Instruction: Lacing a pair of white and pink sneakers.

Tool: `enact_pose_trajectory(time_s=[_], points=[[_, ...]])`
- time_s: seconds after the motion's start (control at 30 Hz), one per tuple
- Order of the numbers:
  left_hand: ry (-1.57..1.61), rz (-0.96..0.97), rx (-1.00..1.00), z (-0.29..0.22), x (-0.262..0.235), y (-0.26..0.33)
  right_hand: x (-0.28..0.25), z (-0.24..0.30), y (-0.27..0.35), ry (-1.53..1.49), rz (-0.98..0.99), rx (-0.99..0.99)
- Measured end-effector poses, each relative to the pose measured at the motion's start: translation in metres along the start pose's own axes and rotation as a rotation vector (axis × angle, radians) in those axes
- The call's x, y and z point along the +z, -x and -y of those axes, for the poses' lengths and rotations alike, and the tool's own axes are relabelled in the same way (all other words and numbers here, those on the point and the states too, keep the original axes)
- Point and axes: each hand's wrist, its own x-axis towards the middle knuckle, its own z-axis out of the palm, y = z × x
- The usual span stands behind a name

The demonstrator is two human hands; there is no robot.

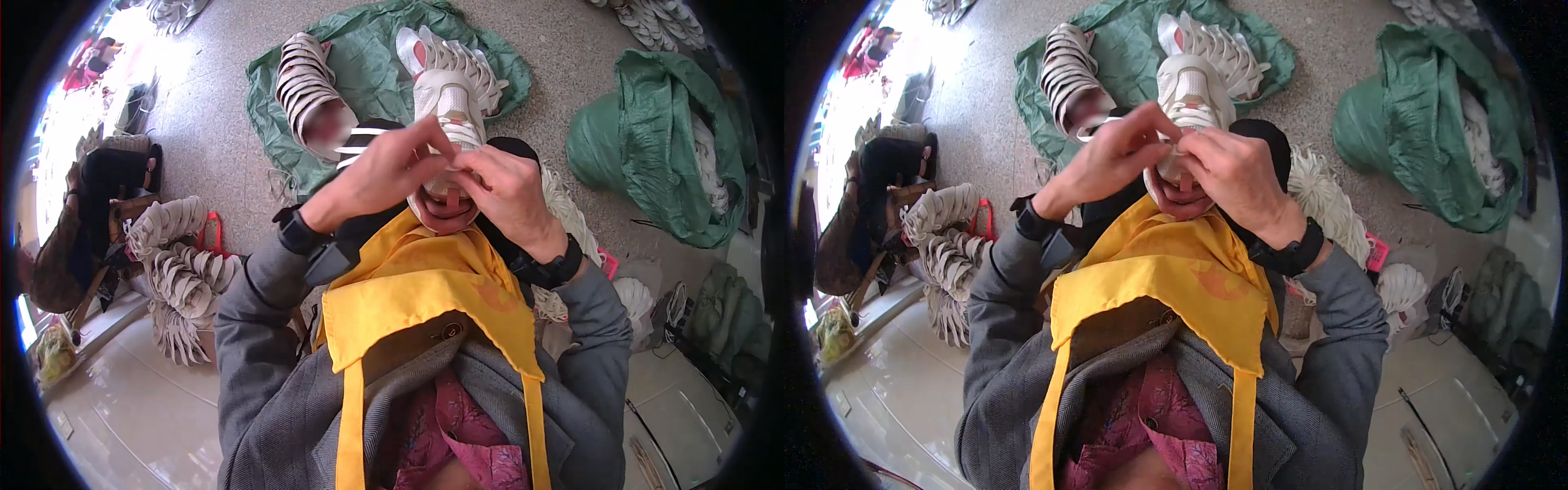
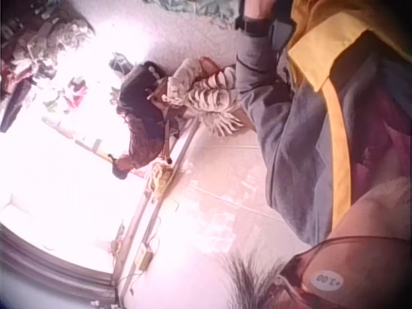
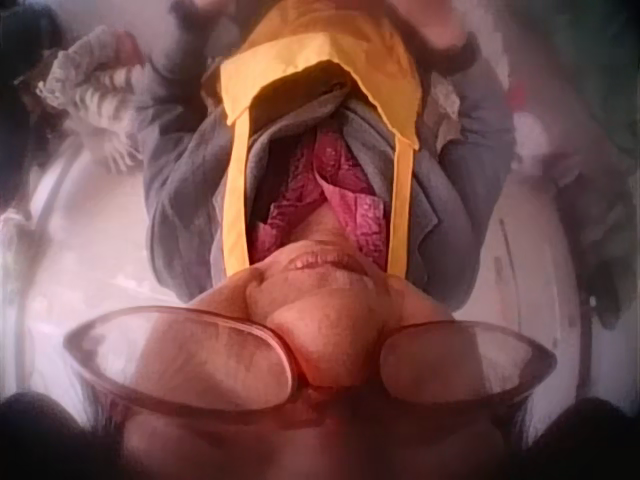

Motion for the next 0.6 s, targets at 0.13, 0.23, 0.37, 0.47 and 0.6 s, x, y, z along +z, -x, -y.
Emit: enact_pose_trajectory(time_s=[0.13, 0.23, 0.37, 0.47, 0.6], points=[[0.090, 0.022, 0.081, 0.026, 0.013, -0.002, 0.000, 0.004, -0.002, -0.042, -0.006, 0.022], [0.080, -0.011, -0.006, 0.030, 0.011, -0.001, 0.004, -0.001, 0.002, -0.080, -0.047, 0.030], [-0.078, -0.155, -0.014, 0.026, 0.012, -0.001, 0.000, -0.005, 0.010, -0.046, 0.018, 0.057], [-0.126, -0.230, 0.006, 0.026, 0.017, -0.004, -0.005, -0.007, 0.015, 0.006, 0.130, -0.002], [-0.189, -0.271, 0.024, 0.028, 0.021, -0.007, -0.006, 0.000, 0.017, 0.005, 0.205, -0.053]])
